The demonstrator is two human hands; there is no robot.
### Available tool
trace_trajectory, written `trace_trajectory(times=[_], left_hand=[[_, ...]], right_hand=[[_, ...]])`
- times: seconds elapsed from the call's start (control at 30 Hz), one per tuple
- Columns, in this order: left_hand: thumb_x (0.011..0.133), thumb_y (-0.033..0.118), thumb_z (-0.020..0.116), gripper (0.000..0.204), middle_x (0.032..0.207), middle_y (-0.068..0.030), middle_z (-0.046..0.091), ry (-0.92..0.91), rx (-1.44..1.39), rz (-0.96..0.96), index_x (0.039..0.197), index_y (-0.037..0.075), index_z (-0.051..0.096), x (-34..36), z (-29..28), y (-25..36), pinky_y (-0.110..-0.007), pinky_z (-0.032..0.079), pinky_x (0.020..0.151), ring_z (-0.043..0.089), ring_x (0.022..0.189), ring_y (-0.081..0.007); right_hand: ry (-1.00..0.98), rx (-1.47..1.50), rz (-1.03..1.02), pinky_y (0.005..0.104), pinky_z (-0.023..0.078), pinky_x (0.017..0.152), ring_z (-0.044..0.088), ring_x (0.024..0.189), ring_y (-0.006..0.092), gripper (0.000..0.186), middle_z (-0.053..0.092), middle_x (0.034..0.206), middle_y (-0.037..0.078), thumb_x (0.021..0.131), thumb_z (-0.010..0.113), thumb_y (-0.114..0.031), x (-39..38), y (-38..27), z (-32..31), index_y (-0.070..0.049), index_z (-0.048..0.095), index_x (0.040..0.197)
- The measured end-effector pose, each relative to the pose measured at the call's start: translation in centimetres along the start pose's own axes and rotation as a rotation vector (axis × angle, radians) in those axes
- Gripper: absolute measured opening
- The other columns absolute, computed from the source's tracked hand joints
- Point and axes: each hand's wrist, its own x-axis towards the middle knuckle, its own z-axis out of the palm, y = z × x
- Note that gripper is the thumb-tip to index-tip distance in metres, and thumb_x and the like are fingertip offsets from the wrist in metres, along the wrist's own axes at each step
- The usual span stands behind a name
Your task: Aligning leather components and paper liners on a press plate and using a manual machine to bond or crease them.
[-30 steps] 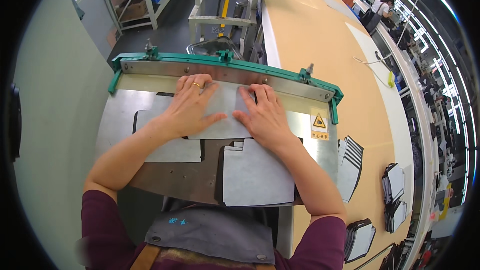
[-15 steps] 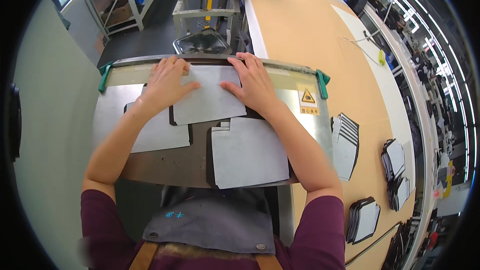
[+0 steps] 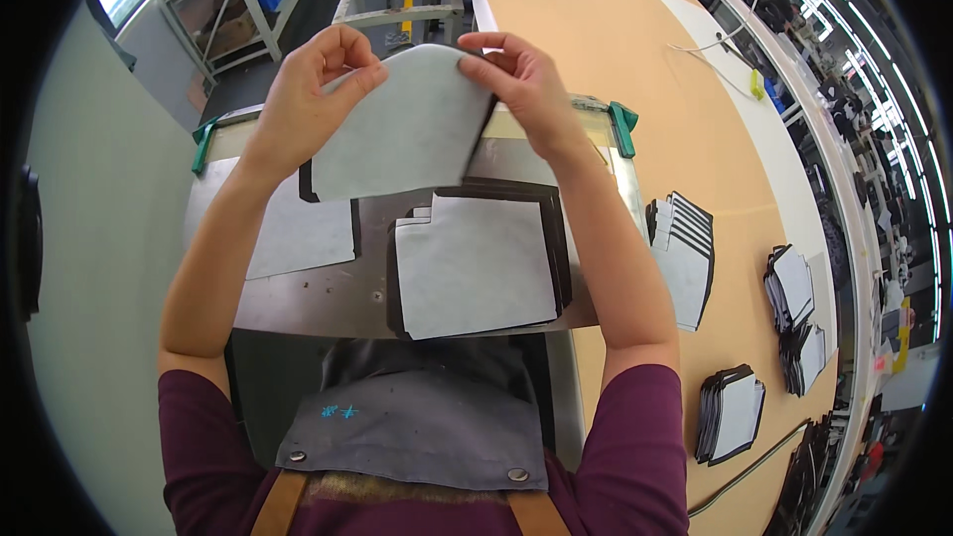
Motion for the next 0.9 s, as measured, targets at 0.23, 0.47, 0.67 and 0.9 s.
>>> trace_trajectory(times=[0.23,0.47,0.67,0.9], left_hand=[[0.087,0.003,0.067,0.016,0.098,0.0003,0.061,-0.316,-0.114,-0.288,0.102,0.003,0.062,-6.7,3.2,0.6,-0.022,0.046,0.078,0.057,0.09,-0.0059],[0.083,0.003,0.065,0.023,0.124,-0.0118,0.05,-0.243,0.14,-0.141,0.106,0.005,0.063,-10.5,5.5,-1.8,-0.038,0.045,0.092,0.055,0.1,-0.029],[0.092,0.027,0.063,0.04,0.144,-0.0163,0.044,-0.203,0.733,-0.005,0.125,0.004,0.057,-10.3,-0.1,-3.4,-0.046,0.027,0.115,0.042,0.134,-0.0337],[0.098,0.044,0.05,0.069,0.154,-0.0203,0.033,-0.248,0.693,0.104,0.145,-0.005,0.036,-7.7,1.1,-9.6,-0.05,0.016,0.12,0.022,0.147,-0.0351]], right_hand=[[-0.14,-0.211,0.215,0.021,0.047,0.073,0.06,0.08,0.0068,0.037,0.066,0.088,0.001,0.088,0.072,-0.013,-7.4,-4.9,-2.9,-0.005,0.062,0.123],[-0.016,-0.821,0.048,0.0344,0.048,0.084,0.059,0.093,0.0258,0.042,0.063,0.101,0.011,0.082,0.072,-0.009,-11.4,0.4,-0.3,-0.007,0.061,0.122],[-0.161,-1.172,-0.243,0.0419,0.042,0.103,0.051,0.124,0.0341,0.049,0.056,0.13,0.016,0.084,0.071,-0.013,-9.1,-1.7,1.7,-0.005,0.056,0.13],[-0.456,-0.947,-0.335,0.0439,0.034,0.112,0.043,0.134,0.0369,0.055,0.048,0.143,0.021,0.098,0.055,-0.033,-3.1,0.6,8.7,0.002,0.045,0.139]])
